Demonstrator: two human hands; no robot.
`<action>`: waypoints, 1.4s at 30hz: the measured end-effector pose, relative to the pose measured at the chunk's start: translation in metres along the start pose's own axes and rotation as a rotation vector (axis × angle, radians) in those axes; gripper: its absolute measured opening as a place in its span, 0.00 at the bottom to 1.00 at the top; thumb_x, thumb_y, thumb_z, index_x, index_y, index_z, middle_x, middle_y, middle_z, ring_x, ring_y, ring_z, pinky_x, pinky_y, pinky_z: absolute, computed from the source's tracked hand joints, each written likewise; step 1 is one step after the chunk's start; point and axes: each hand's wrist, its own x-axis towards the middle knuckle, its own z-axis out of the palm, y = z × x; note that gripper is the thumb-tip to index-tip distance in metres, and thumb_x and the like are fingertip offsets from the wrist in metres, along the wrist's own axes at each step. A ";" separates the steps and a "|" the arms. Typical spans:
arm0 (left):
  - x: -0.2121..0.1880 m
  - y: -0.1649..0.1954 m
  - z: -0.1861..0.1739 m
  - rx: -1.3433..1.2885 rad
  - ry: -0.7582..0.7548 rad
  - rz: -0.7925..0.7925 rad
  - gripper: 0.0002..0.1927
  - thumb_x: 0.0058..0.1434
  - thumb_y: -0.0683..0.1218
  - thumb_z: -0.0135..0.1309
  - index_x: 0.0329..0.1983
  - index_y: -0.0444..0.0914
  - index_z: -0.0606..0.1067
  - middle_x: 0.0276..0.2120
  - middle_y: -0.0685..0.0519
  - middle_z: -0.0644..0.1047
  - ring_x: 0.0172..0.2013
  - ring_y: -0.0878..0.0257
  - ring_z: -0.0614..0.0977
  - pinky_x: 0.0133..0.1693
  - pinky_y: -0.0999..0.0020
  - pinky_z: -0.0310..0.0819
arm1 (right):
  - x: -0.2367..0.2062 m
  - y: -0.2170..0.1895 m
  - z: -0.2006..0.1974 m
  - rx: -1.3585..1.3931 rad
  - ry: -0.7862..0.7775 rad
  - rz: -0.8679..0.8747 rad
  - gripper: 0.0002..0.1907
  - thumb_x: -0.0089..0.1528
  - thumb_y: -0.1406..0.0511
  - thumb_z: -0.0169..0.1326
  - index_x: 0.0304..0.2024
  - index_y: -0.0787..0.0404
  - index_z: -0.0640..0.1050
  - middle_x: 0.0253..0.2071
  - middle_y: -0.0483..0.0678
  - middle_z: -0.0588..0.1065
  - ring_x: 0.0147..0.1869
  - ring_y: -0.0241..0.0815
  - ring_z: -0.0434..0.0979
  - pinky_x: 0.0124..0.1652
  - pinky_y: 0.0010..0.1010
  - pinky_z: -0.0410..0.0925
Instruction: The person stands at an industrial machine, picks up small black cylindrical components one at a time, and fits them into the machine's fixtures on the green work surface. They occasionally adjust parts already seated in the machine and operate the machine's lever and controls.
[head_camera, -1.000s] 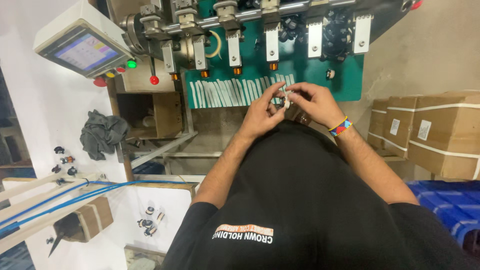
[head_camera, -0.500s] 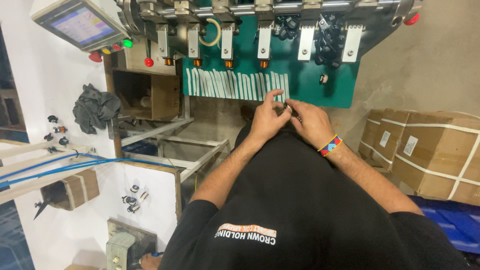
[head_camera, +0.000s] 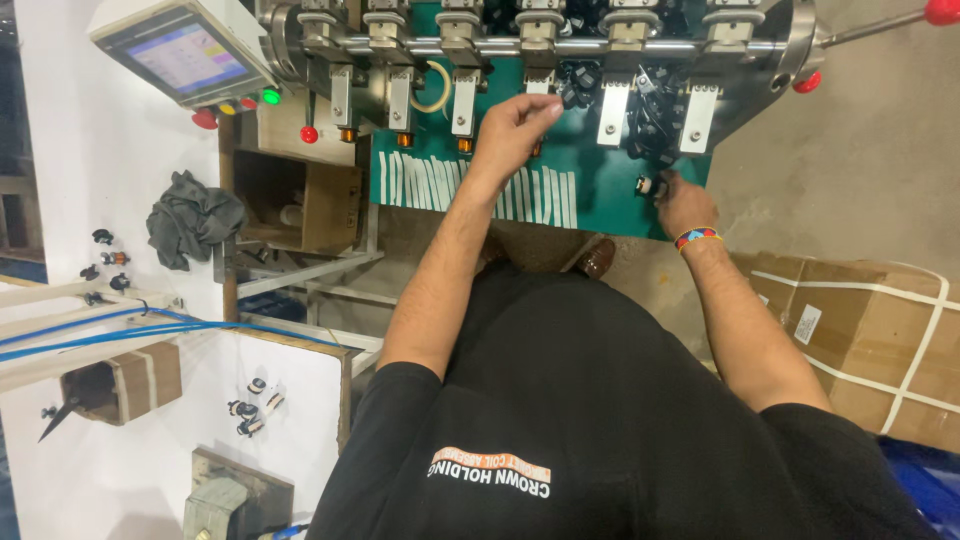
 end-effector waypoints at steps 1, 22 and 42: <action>0.001 -0.001 -0.003 -0.058 -0.051 -0.009 0.14 0.67 0.47 0.62 0.47 0.31 0.84 0.27 0.56 0.77 0.26 0.71 0.72 0.27 0.75 0.65 | 0.000 -0.004 0.001 0.017 0.040 0.011 0.21 0.62 0.65 0.58 0.59 0.55 0.77 0.39 0.59 0.80 0.43 0.64 0.79 0.40 0.54 0.71; -0.044 -0.079 -0.057 0.299 -0.149 -0.080 0.09 0.63 0.45 0.56 0.36 0.33 0.80 0.24 0.46 0.81 0.23 0.59 0.84 0.30 0.65 0.77 | 0.032 -0.173 0.054 1.447 -0.389 0.146 0.18 0.72 0.53 0.43 0.50 0.58 0.74 0.45 0.42 0.72 0.48 0.40 0.73 0.45 0.36 0.71; -0.052 -0.043 -0.150 -0.201 -0.358 0.063 0.22 0.65 0.39 0.63 0.62 0.36 0.76 0.52 0.48 0.82 0.50 0.61 0.84 0.54 0.66 0.80 | -0.053 -0.252 0.015 1.207 -0.430 0.273 0.23 0.72 0.51 0.39 0.39 0.59 0.76 0.19 0.39 0.64 0.21 0.30 0.56 0.22 0.24 0.53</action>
